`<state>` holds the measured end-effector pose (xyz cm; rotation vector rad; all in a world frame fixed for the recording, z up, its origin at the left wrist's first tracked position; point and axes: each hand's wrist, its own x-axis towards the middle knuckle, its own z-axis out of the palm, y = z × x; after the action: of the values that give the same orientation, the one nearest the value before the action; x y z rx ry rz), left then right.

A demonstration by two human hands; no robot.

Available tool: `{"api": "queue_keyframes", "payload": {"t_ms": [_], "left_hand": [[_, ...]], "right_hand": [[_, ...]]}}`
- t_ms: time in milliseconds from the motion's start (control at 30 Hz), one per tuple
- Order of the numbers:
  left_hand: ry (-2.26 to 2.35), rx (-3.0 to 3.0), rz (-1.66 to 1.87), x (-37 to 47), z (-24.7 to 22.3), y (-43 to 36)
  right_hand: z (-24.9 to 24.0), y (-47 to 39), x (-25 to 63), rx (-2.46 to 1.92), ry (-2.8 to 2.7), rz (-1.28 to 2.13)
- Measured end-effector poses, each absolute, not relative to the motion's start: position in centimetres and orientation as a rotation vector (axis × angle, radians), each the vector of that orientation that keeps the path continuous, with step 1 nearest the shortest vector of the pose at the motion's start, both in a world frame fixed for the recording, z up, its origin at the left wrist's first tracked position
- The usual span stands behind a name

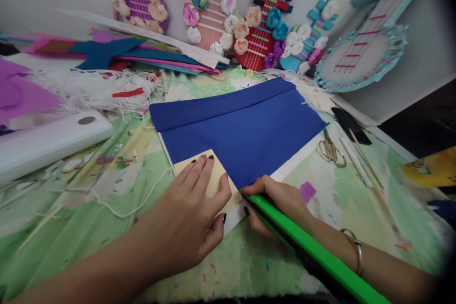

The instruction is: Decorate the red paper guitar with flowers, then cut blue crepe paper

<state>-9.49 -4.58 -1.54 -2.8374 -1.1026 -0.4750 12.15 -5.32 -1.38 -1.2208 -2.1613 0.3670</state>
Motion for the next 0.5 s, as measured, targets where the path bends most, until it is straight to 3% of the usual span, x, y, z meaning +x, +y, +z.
{"api": "queue_keyframes", "payload": {"t_ms": [500], "left_hand": [[-1.108,-2.827,-0.485,-9.47,-1.50,-4.67]], "right_hand": [[-1.38,-5.67,12.39,-1.216,-2.136,0.362]]}}
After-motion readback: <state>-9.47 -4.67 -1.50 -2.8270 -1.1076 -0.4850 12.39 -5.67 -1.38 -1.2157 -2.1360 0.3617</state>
